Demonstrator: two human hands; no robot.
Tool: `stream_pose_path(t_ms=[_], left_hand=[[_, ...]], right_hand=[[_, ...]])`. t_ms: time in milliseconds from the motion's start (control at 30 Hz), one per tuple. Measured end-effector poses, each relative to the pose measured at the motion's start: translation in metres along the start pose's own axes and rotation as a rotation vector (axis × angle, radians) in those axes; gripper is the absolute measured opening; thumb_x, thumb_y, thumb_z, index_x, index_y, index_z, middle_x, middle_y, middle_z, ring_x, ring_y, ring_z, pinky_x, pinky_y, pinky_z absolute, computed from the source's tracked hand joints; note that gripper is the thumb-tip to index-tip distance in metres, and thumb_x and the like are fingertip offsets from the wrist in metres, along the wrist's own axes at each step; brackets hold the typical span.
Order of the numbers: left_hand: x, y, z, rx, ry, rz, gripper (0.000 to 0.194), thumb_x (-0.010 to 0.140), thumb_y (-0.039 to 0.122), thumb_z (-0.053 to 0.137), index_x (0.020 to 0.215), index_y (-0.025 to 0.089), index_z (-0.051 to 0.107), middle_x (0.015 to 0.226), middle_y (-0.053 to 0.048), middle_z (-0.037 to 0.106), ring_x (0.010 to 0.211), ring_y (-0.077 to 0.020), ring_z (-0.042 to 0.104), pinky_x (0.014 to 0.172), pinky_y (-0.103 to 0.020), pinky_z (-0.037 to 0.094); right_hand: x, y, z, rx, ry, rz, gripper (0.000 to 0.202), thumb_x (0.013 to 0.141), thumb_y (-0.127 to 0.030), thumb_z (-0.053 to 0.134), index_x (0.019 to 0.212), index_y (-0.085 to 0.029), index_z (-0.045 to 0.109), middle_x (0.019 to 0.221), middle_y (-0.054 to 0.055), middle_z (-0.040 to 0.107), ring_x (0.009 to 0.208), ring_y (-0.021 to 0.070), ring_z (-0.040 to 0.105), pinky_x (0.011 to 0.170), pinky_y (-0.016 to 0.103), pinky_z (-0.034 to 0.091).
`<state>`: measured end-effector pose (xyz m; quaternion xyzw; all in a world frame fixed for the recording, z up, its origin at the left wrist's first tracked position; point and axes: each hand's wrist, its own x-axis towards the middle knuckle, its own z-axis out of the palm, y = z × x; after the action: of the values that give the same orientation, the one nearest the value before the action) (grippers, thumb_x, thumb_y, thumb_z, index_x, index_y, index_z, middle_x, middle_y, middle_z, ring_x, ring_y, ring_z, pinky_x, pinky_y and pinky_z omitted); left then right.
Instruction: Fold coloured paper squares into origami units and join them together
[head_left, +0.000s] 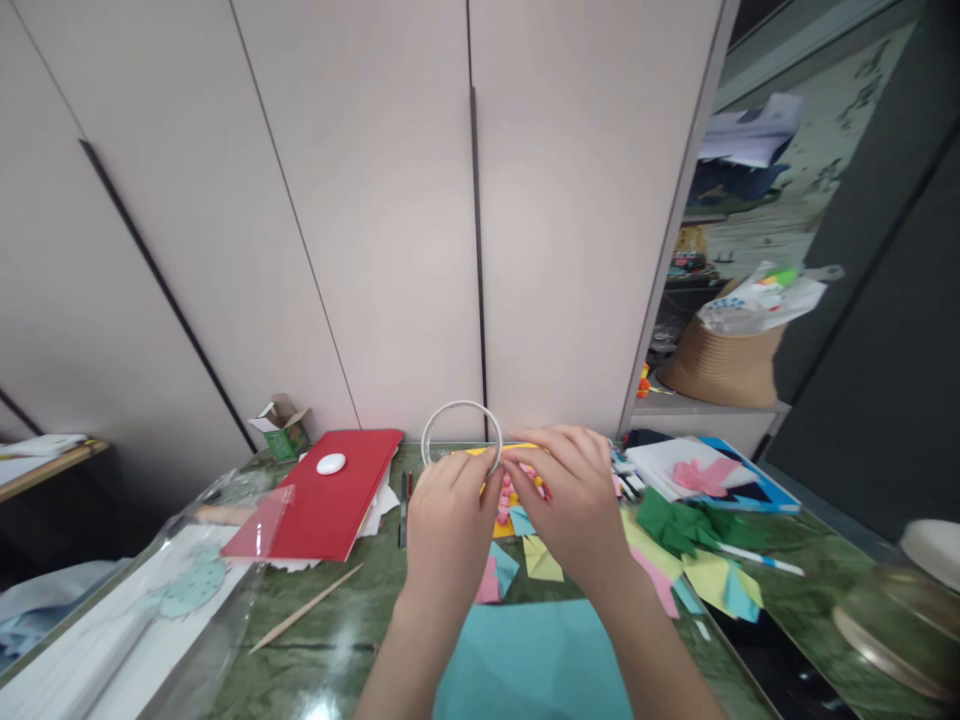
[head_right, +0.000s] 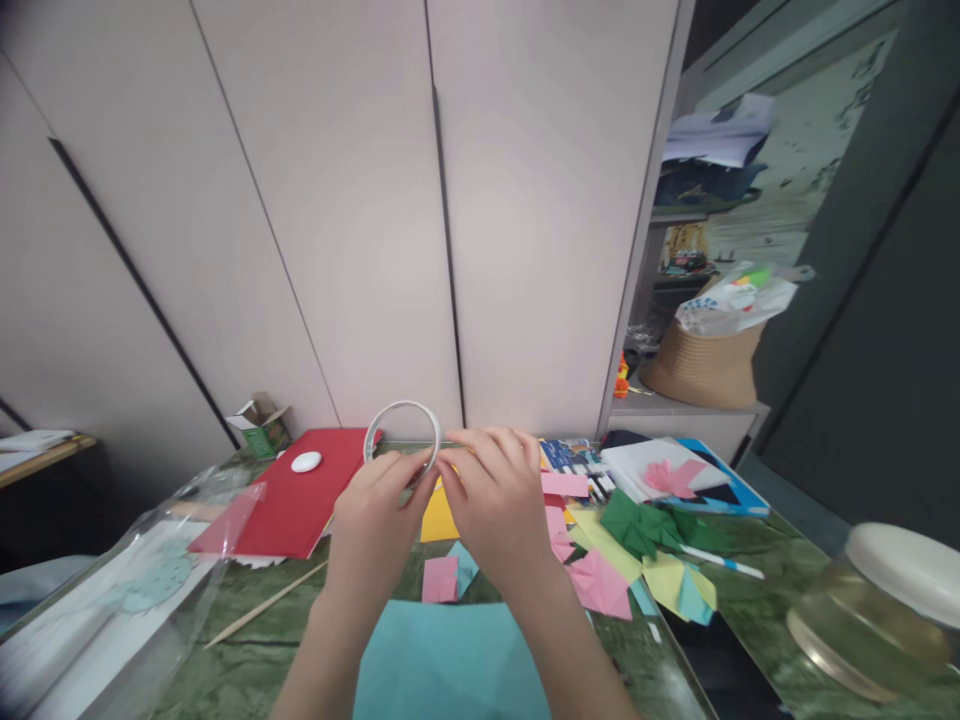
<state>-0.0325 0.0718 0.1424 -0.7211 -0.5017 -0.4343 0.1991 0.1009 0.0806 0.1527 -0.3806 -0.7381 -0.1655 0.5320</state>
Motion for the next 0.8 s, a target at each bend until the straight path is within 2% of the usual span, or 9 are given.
stream_pose_path(t_ms=[167, 300, 400, 467, 533, 600, 667, 767, 800], left_hand=[[0.001, -0.003, 0.001, 0.067, 0.042, 0.092, 0.02, 0.09, 0.021, 0.048, 0.094, 0.017, 0.067, 0.064, -0.002, 0.062, 0.063, -0.0154, 0.055, 0.06, -0.028, 0.036], [0.001, 0.001, -0.004, -0.001, 0.083, 0.143, 0.018, 0.088, 0.018, 0.05, 0.093, 0.017, 0.068, 0.061, -0.002, 0.059, 0.059, -0.015, 0.051, 0.058, -0.027, 0.036], [-0.002, 0.016, -0.018, -0.171, 0.062, 0.166, 0.012, 0.085, 0.017, 0.056, 0.082, 0.018, 0.068, 0.058, 0.0, 0.058, 0.057, -0.0133, 0.051, 0.056, -0.025, 0.037], [-0.003, 0.024, -0.025, -0.282, 0.03, 0.171, 0.011, 0.084, 0.016, 0.058, 0.087, 0.018, 0.067, 0.062, -0.001, 0.061, 0.059, -0.0125, 0.053, 0.059, -0.024, 0.039], [-0.001, 0.022, -0.023, -0.27, 0.005, 0.125, 0.012, 0.085, 0.018, 0.056, 0.088, 0.019, 0.067, 0.062, 0.0, 0.061, 0.06, -0.0128, 0.055, 0.059, -0.025, 0.04], [0.003, 0.009, -0.008, -0.127, -0.187, -0.041, 0.017, 0.089, 0.026, 0.05, 0.09, 0.02, 0.066, 0.075, -0.003, 0.066, 0.073, -0.016, 0.06, 0.068, -0.028, 0.043], [0.005, -0.012, 0.019, 0.072, -0.561, -0.196, 0.024, 0.093, 0.027, 0.042, 0.104, 0.021, 0.062, 0.097, -0.007, 0.066, 0.094, -0.0184, 0.06, 0.082, -0.031, 0.044], [-0.002, -0.042, 0.068, 0.153, -0.814, -0.278, 0.016, 0.087, 0.024, 0.054, 0.093, 0.014, 0.065, 0.092, -0.011, 0.066, 0.086, -0.0204, 0.063, 0.075, -0.033, 0.049], [-0.006, -0.049, 0.082, 0.178, -0.879, -0.304, 0.019, 0.087, 0.026, 0.055, 0.097, 0.013, 0.063, 0.096, -0.01, 0.065, 0.086, -0.0195, 0.063, 0.075, -0.035, 0.051]], right_hand=[[0.002, -0.004, 0.0, 0.014, -0.018, 0.048, 0.01, 0.08, -0.017, 0.059, 0.072, -0.023, 0.061, 0.087, 0.001, 0.07, 0.085, 0.0187, 0.056, 0.08, 0.037, 0.033], [0.001, -0.003, 0.004, 0.021, 0.039, 0.121, 0.013, 0.075, -0.015, 0.061, 0.065, -0.023, 0.059, 0.078, 0.0, 0.068, 0.08, 0.0194, 0.055, 0.078, 0.037, 0.033], [-0.001, 0.018, 0.005, -0.028, 0.091, 0.255, 0.011, 0.076, -0.018, 0.06, 0.066, -0.022, 0.061, 0.08, 0.003, 0.068, 0.082, 0.0218, 0.054, 0.079, 0.039, 0.034], [-0.002, 0.039, 0.002, 0.02, 0.057, 0.352, 0.012, 0.079, -0.024, 0.058, 0.068, -0.022, 0.063, 0.082, 0.005, 0.067, 0.083, 0.0228, 0.056, 0.076, 0.038, 0.038], [-0.003, 0.057, -0.002, 0.065, 0.03, 0.42, 0.014, 0.081, -0.031, 0.057, 0.075, -0.021, 0.065, 0.089, 0.006, 0.066, 0.09, 0.0234, 0.057, 0.08, 0.038, 0.041], [-0.003, 0.066, -0.005, 0.063, -0.022, 0.457, 0.017, 0.081, -0.035, 0.057, 0.083, -0.021, 0.066, 0.099, 0.008, 0.065, 0.097, 0.0247, 0.057, 0.086, 0.04, 0.04], [-0.003, 0.066, -0.006, 0.045, -0.074, 0.481, 0.019, 0.081, -0.035, 0.057, 0.092, -0.021, 0.065, 0.106, 0.009, 0.063, 0.102, 0.0263, 0.056, 0.088, 0.042, 0.04], [-0.003, 0.059, -0.005, 0.03, -0.137, 0.502, 0.021, 0.081, -0.033, 0.056, 0.096, -0.021, 0.064, 0.11, 0.01, 0.061, 0.106, 0.028, 0.055, 0.085, 0.043, 0.042], [-0.003, 0.057, -0.004, 0.029, -0.153, 0.501, 0.02, 0.081, -0.032, 0.056, 0.096, -0.021, 0.064, 0.111, 0.01, 0.061, 0.106, 0.0281, 0.055, 0.086, 0.044, 0.042]])
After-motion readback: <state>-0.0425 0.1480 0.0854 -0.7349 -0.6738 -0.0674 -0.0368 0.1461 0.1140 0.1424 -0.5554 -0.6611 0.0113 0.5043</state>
